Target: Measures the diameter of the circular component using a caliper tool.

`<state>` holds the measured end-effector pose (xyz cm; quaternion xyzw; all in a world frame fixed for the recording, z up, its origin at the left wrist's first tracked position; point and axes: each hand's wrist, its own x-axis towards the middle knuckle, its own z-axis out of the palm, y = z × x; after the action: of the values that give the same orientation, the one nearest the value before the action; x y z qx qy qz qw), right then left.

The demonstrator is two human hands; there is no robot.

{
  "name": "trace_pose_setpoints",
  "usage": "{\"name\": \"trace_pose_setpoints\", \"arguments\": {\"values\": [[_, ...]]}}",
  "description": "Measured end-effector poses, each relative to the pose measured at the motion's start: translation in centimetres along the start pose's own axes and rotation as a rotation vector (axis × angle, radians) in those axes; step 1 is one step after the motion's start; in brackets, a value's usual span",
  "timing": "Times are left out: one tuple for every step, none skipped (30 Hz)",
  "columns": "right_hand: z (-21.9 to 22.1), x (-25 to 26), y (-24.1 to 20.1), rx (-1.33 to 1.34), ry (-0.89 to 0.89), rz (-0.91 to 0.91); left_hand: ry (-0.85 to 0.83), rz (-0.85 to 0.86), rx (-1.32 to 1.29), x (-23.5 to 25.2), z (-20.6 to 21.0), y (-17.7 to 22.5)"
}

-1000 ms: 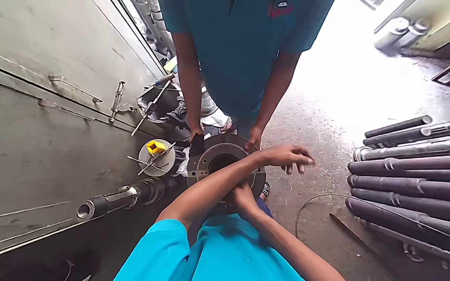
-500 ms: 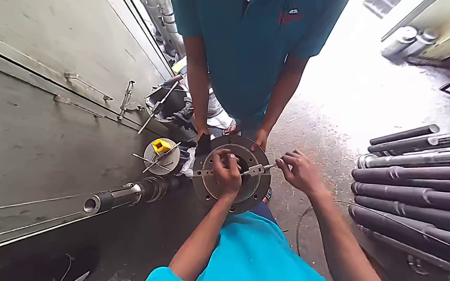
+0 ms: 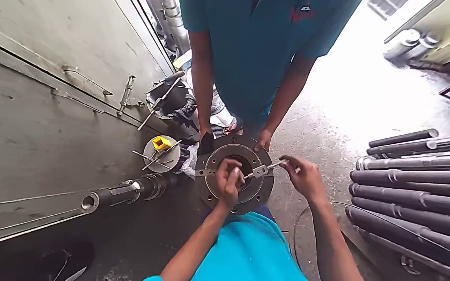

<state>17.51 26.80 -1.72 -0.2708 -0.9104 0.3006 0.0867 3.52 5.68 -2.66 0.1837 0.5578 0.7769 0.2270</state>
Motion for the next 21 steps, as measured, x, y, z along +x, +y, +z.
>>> {"name": "trace_pose_setpoints", "arguments": {"values": [[-0.1, 1.7, 0.0, 0.029, -0.018, -0.060, 0.019, 0.037, -0.013, -1.6, 0.4, 0.0], [-0.4, 3.0, 0.2, 0.042, -0.058, -0.125, 0.018, 0.079, -0.009, -2.6, 0.8, -0.1], [-0.9, 3.8, 0.4, 0.035, -0.101, -0.175, 0.022, 0.117, 0.012, -2.9, 1.2, -0.1], [-1.5, 3.8, 0.6, 0.003, -0.134, -0.203, 0.049, 0.134, 0.038, -2.6, 1.5, -0.2], [-2.1, 3.4, 0.6, -0.028, -0.174, -0.202, 0.088, 0.135, 0.071, -1.6, 1.7, -0.3], [-2.8, 2.5, 0.6, -0.043, -0.235, -0.162, 0.131, 0.127, 0.114, -0.1, 1.8, -0.4], [-3.4, 1.4, 0.5, -0.030, -0.328, -0.094, 0.144, 0.107, 0.161, 1.9, 2.0, -0.4], [-3.7, 0.1, 0.2, 0.027, -0.449, -0.026, 0.110, 0.082, 0.203, 4.1, 2.2, -0.3], [-3.5, -1.3, -0.5, 0.129, -0.590, 0.040, 0.037, 0.046, 0.210, 6.6, 2.7, -0.4], [-2.4, -2.7, -1.6, 0.270, -0.695, 0.082, -0.069, 0.005, 0.199, 9.0, 3.8, -0.7], [-0.6, -4.1, -3.1, 0.455, -0.748, 0.144, -0.233, -0.032, 0.198, 11.3, 5.3, -1.4], [1.5, -5.2, -5.1, 0.665, -0.748, 0.243, -0.433, -0.085, 0.233, 12.8, 7.2, -1.8], [3.7, -5.7, -7.5, 0.844, -0.687, 0.355, -0.643, -0.145, 0.280, 13.5, 9.3, -1.8], [5.8, -6.0, -10.1, 0.963, -0.559, 0.463, -0.850, -0.219, 0.305, 13.4, 11.1, -1.7], [7.5, -5.8, -12.7, 1.017, -0.397, 0.553, -1.050, -0.334, 0.299, 12.8, 12.7, -1.4], [8.6, -5.3, -14.5, 1.015, -0.253, 0.613, -1.204, -0.449, 0.254, 11.9, 13.9, -1.4], [9.1, -4.8, -15.1, 1.000, -0.204, 0.624, -1.306, -0.534, 0.195, 11.2, 14.6, -1.6], [9.1, -4.3, -15.1, 0.959, -0.216, 0.589, -1.321, -0.548, 0.172, 10.7, 14.7, -1.6], [8.5, -3.9, -14.4, 0.885, -0.296, 0.519, -1.262, -0.474, 0.206, 10.7, 14.1, -1.1], [7.5, -3.9, -13.0, 0.792, -0.406, 0.406, -1.129, -0.355, 0.273, 10.7, 13.0, -0.3], [6.5, -4.1, -11.2, 0.708, -0.483, 0.262, -0.962, -0.234, 0.355, 10.4, 11.5, 0.6]]}}
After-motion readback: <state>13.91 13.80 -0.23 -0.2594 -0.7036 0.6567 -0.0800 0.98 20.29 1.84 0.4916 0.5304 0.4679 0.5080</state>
